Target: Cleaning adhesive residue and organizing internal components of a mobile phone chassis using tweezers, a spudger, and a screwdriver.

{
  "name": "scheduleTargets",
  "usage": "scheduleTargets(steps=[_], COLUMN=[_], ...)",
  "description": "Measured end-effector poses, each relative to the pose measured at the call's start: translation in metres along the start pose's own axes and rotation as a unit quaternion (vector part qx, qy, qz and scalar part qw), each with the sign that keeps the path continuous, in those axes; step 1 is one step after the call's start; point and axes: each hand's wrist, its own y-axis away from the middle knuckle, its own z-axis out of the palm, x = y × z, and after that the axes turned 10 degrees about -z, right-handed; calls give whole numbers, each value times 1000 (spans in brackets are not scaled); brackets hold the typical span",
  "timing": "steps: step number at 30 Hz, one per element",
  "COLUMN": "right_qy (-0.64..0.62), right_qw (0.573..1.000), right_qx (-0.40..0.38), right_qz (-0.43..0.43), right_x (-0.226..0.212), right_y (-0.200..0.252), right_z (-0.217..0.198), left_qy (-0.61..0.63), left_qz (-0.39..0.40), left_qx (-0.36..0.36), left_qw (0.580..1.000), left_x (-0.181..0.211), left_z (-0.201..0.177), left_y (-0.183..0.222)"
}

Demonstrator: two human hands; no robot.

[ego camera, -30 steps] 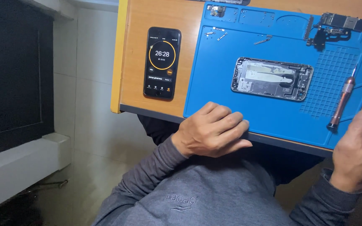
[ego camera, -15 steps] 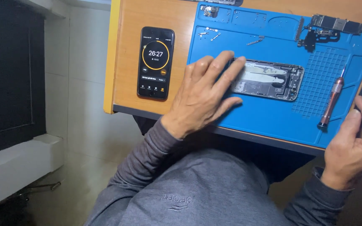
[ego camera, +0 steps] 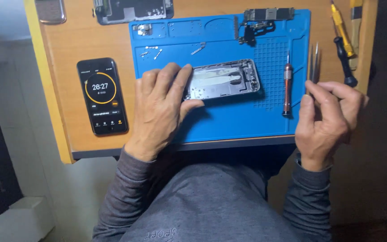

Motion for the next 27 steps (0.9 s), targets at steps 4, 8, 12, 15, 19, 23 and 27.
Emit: scheduleTargets(steps=[4, 8, 12, 15, 19, 23, 27], right_qy=[17, 23, 17, 2, -5, -85, -187], right_qw=[1000, 1000, 1000, 1000, 1000, 996, 982], right_qx=[-7, -1, 1, 12, 27, 33, 8], right_qz=[11, 18, 25, 25, 6, 7, 19], right_x=[6, 5, 5, 8, 6, -5, -37], right_y=[3, 0, -2, 0, 7, 14, -22], right_z=[3, 3, 2, 3, 3, 15, 28], left_qy=[17, 35, 58, 78, 82, 69, 63], left_qz=[-15, -27, -26, -27, -18, -13, -12], left_qx=[0, 15, 30, 47, 63, 69, 72], left_qw=[1000, 999, 998, 995, 994, 995, 995], left_x=[-1, -2, -3, -3, -3, -6, -8], left_z=[5, 7, 6, 6, 6, 10, 13], left_y=[-1, 1, 1, 2, -1, -3, -3])
